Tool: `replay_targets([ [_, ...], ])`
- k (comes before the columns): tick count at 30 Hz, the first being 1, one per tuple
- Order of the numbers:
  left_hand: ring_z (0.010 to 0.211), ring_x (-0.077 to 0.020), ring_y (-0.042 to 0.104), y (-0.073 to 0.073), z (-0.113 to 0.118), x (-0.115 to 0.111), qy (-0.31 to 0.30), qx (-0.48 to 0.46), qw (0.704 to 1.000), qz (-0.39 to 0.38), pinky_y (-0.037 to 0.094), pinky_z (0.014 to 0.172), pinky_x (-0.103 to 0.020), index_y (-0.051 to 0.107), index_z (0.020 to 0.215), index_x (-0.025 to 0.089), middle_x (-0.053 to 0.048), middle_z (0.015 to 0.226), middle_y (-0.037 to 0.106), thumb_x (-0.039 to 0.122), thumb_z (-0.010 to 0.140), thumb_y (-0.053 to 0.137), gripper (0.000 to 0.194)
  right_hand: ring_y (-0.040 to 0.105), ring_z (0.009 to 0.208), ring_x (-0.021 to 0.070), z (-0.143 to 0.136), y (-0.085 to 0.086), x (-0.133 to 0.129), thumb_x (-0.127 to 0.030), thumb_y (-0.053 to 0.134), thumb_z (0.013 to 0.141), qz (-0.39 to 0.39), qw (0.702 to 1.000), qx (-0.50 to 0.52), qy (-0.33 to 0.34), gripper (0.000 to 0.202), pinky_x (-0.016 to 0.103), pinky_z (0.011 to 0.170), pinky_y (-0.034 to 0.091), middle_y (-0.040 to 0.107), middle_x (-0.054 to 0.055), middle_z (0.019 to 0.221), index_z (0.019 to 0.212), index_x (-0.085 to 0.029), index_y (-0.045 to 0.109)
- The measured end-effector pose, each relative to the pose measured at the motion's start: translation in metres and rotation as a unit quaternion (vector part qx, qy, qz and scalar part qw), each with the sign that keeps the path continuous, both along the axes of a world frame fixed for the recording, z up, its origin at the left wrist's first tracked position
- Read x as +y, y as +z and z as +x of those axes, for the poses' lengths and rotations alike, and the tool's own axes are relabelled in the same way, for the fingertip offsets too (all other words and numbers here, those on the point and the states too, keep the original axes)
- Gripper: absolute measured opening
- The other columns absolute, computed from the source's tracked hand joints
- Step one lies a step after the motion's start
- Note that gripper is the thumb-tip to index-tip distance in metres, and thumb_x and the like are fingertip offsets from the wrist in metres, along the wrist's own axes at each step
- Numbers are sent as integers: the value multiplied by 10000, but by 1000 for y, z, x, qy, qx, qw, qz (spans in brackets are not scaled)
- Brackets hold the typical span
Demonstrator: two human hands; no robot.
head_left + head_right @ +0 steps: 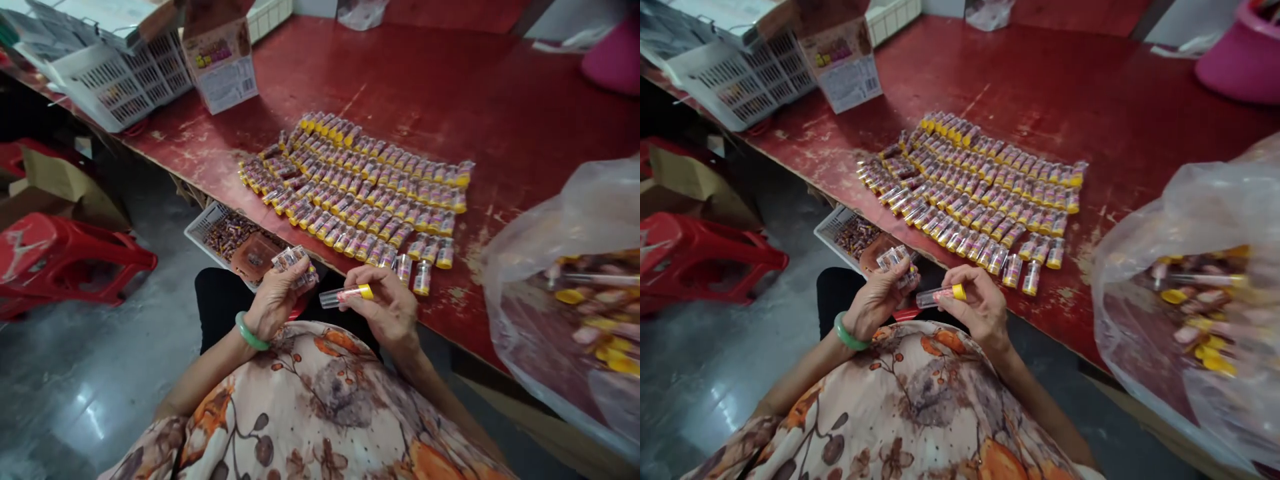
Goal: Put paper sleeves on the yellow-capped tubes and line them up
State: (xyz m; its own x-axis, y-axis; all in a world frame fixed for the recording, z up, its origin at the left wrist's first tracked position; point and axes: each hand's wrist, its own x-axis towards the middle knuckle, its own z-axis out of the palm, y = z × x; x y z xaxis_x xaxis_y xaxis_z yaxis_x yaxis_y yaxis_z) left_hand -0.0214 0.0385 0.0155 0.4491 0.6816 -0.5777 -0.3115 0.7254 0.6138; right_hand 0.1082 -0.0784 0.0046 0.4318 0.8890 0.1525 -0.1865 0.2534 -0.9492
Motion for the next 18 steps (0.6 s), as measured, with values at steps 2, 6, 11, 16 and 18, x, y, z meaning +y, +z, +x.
replay_targets([
  [2,628,-116,643,0,-1,2,0,-16,1000,-19,558,578,-229,673,842,127,0,750,685,208,617,846,295,591,743,147,-5,2,5,-129,685,798,28,996,-74,-32,199,274,636,522,566,28,922,926,-198,549],
  [6,600,-99,631,1,0,4,3,-50,998,-41,556,588,-213,665,807,116,1,725,677,180,655,820,226,579,834,163,-13,-3,11,-90,671,788,81,973,-194,-91,236,281,698,503,579,44,931,950,-194,535],
  [11,617,-109,641,4,2,7,12,-72,996,-51,573,609,-231,657,822,122,-1,730,679,167,682,800,206,601,854,190,-17,-19,10,-101,693,760,93,943,-284,-146,306,329,703,535,591,65,980,984,-197,508],
  [16,651,-125,657,4,2,7,7,-74,996,-54,577,594,-234,657,836,120,-11,747,686,184,699,788,200,632,867,197,-19,-26,13,-92,708,759,124,897,-381,-188,319,343,707,569,600,67,997,965,-199,489],
  [18,649,-131,656,2,1,7,10,-73,996,-51,576,589,-242,655,820,119,-14,741,684,192,681,802,215,649,863,195,-21,-26,15,-61,708,757,132,870,-435,-193,326,336,717,572,613,70,995,961,-198,494],
])
